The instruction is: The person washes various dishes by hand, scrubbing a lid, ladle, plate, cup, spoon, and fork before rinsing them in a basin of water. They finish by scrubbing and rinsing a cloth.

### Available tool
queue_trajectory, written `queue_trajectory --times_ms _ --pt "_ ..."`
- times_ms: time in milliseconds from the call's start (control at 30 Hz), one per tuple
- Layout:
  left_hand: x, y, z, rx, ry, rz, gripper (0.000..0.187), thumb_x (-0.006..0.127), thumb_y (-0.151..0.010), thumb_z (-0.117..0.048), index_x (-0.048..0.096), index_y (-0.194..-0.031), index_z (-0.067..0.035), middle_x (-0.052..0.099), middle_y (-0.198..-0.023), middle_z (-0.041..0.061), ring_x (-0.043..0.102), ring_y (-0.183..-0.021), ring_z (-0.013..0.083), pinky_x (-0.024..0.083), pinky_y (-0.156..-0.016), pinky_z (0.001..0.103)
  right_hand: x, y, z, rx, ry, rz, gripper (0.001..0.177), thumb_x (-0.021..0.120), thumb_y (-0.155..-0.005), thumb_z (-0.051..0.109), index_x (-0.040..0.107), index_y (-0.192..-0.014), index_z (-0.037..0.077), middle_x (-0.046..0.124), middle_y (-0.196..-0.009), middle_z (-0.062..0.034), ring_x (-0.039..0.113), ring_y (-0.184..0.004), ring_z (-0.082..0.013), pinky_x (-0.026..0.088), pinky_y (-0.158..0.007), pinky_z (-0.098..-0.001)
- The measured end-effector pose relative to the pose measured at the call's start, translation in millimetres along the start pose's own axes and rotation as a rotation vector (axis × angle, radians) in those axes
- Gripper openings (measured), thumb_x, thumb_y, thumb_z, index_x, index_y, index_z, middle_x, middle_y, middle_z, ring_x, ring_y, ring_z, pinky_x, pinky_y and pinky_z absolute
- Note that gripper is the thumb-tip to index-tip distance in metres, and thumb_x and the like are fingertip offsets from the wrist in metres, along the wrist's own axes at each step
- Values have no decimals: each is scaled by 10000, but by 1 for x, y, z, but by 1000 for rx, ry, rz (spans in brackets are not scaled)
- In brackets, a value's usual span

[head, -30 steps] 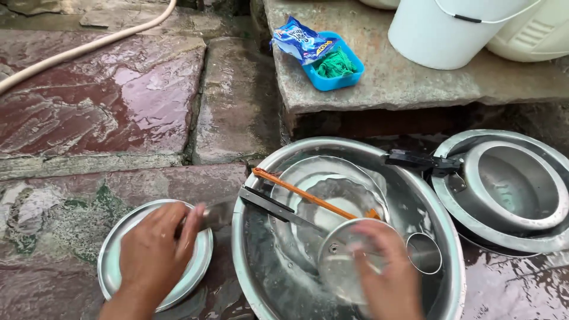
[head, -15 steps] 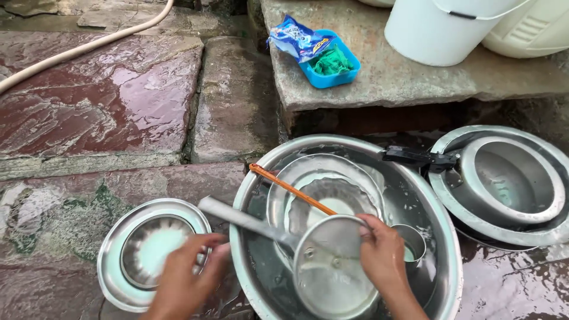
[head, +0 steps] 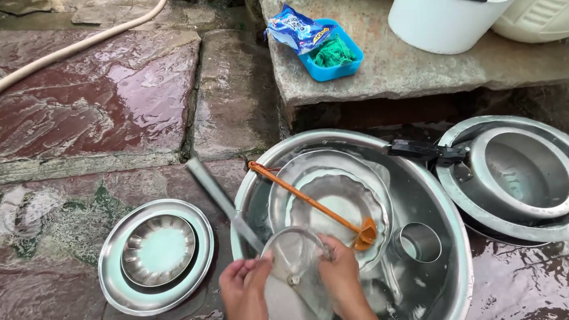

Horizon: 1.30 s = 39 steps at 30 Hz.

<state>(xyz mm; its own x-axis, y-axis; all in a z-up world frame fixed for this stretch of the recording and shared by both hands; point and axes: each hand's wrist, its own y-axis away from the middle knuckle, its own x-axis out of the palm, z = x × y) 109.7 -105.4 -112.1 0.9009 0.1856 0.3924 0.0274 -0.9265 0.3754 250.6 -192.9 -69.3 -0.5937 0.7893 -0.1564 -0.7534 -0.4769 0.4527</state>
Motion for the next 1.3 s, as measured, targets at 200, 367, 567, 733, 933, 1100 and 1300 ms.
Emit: queue_trajectory --times_ms 200,367,567,733,933,1100,1300 --pt "28 -25 7 -317 -483 178 757 798 -844 -268 427 -1418 56 657 -1121 160 623 -987 216 506 -871 333 12 21 9 -805 538 -314 500 796 -754 109 692 -1242 66 686 -1218 -154 646 -1135 -290 474 -974 -366" --pt "61 -25 -72 -793 -186 447 631 664 -897 -249 462 -1471 -83 707 -1257 139 698 -1092 246 552 -947 401 24 -21 -42 -320 302 -326 415 700 -819 56 691 -1233 76 644 -1287 -138 628 -1199 -320 463 -1053 -392" --pt "66 -26 -70 -732 -229 513 603 656 -927 -199 505 -1496 -70 663 -1223 149 645 -1082 240 544 -909 392 47 22 -14 -748 158 74 539 525 -747 -31 702 -1251 41 690 -1322 -151 614 -1298 -316 442 -1119 -405" --pt "65 -23 -64 -797 -239 460 432 661 -947 -222 486 -1329 -125 657 -1115 89 642 -1004 243 553 -821 422 33 38 21 -707 364 -21 418 721 -724 52 743 -1142 44 707 -1188 -131 631 -1182 -284 475 -1020 -395" --pt "77 -15 -96 -748 -209 441 252 669 -940 -229 507 -1123 -172 602 -1035 51 601 -924 213 543 -777 417 54 40 65 -538 352 -100 333 856 -724 146 802 -1050 100 780 -1008 -60 759 -873 -224 579 -785 -328" --pt "78 -14 -95 -766 -190 411 232 656 -922 -203 481 -1074 -186 582 -1037 47 600 -940 206 561 -792 429 42 24 47 -672 372 -116 263 822 -769 118 801 -1025 64 790 -957 -86 777 -788 -222 604 -716 -313" --pt "71 -16 -84 -694 -186 437 260 664 -919 -223 464 -1073 -159 564 -1035 76 592 -952 223 538 -822 435 45 30 56 -689 359 -66 216 828 -759 105 804 -971 67 795 -903 -90 796 -740 -200 614 -680 -303"
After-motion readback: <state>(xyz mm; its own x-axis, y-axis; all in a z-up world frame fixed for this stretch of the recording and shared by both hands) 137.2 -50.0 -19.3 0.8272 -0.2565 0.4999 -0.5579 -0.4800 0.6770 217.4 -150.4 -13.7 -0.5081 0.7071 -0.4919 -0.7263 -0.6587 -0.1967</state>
